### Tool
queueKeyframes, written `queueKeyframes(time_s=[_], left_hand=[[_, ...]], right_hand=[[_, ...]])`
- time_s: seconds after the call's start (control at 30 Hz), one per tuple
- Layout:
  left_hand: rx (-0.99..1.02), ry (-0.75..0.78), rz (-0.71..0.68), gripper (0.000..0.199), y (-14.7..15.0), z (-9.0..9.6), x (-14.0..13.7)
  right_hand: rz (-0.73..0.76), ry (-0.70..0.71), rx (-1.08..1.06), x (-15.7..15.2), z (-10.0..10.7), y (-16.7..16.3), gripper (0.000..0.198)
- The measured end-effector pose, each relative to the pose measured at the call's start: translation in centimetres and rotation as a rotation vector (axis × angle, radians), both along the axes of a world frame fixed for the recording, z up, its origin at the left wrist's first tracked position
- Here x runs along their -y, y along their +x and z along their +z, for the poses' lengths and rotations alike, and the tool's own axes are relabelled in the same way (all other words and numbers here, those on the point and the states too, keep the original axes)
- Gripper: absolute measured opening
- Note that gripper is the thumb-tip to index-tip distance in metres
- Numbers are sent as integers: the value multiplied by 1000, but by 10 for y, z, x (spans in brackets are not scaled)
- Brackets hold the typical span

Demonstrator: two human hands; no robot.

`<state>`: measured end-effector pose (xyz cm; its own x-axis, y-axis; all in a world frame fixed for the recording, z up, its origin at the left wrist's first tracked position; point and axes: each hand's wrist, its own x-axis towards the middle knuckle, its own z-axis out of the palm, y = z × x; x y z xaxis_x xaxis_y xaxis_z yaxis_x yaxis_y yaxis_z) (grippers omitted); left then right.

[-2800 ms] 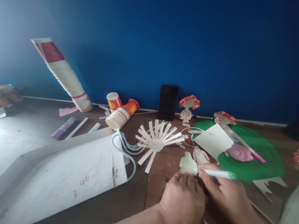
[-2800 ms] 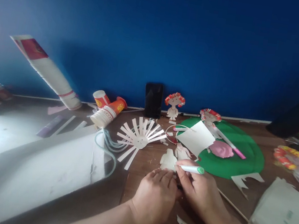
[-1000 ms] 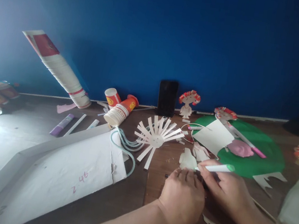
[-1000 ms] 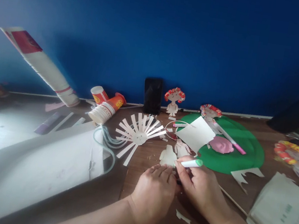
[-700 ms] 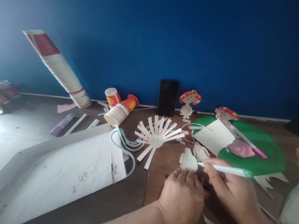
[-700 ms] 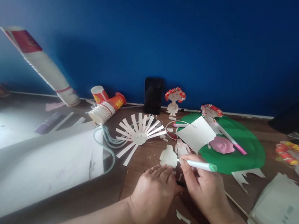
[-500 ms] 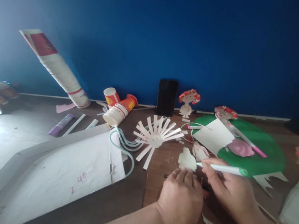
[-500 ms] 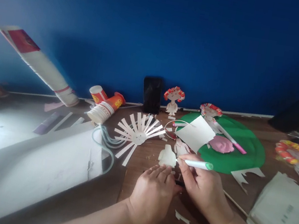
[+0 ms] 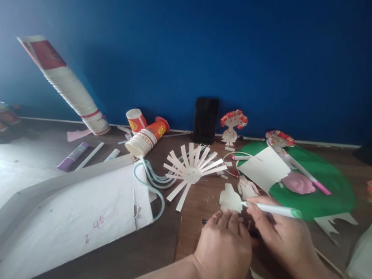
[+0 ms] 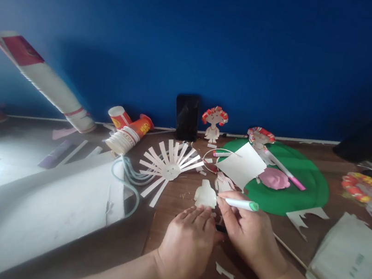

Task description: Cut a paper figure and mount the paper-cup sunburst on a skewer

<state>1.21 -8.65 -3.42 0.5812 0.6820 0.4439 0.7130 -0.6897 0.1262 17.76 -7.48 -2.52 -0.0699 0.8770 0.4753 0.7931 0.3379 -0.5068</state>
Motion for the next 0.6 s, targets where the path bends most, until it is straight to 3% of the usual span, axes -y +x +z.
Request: queueKeyframes(time_s=[0.6], left_hand=[[-108,-71,-14,29,0,6,0]], right_hand=[[-3,-57,6,-1,-6,-1,21]])
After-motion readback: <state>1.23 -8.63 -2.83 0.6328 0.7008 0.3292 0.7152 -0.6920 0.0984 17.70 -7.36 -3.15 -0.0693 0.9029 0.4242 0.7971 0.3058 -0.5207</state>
